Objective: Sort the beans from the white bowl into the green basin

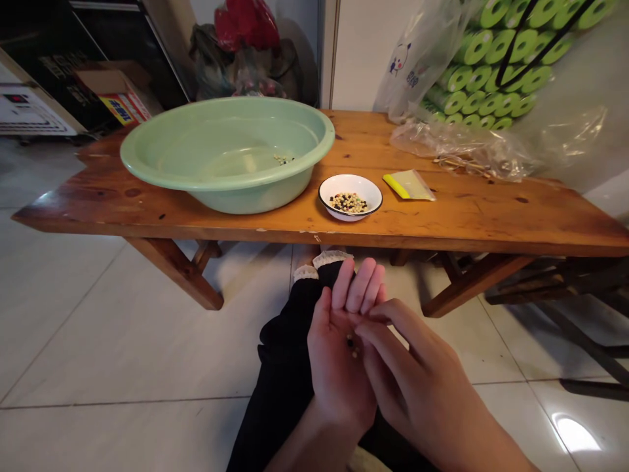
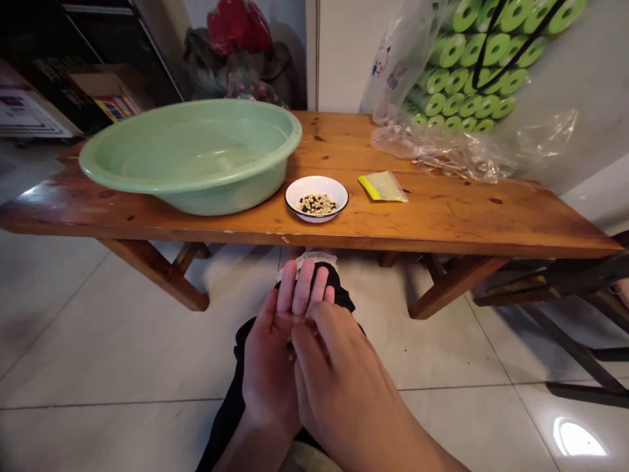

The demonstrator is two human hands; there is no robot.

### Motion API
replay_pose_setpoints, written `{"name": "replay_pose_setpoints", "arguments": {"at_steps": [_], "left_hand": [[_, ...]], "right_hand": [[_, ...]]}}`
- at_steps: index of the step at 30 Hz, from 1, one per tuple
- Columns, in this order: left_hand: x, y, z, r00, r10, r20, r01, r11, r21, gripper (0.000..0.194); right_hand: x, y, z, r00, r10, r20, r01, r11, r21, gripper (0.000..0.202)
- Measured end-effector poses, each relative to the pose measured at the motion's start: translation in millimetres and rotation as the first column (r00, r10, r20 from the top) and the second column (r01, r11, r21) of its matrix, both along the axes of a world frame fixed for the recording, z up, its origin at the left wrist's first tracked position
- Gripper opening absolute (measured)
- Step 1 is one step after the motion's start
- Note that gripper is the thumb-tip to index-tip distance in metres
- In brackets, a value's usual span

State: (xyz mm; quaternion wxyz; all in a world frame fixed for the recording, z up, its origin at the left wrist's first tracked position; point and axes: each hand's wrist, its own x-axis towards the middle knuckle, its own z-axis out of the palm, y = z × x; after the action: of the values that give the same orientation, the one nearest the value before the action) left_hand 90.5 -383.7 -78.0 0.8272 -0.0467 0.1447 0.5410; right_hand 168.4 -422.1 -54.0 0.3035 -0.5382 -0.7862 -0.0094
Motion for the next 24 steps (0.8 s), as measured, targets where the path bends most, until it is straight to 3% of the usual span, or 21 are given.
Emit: {"name": "replay_pose_setpoints", "arguments": {"at_steps": [17,24], "left_hand": [[-1.5,5.6,-4.7,1.0,0.001,0.018,0.0,0.999,-0.039,0.048],[-1.5,3.3,-8.0,1.0,0.004,0.022,-0.005,1.0,0.021,0.047]], "right_hand": [[-0.6,3.2,-4.1,0.997,0.007,0.083,-0.011,0.999,0.049,0.024],[1.2,0.8,-3.3,0.999,0.001,0.052,-0.001,1.0,0.007,0.023]]}}
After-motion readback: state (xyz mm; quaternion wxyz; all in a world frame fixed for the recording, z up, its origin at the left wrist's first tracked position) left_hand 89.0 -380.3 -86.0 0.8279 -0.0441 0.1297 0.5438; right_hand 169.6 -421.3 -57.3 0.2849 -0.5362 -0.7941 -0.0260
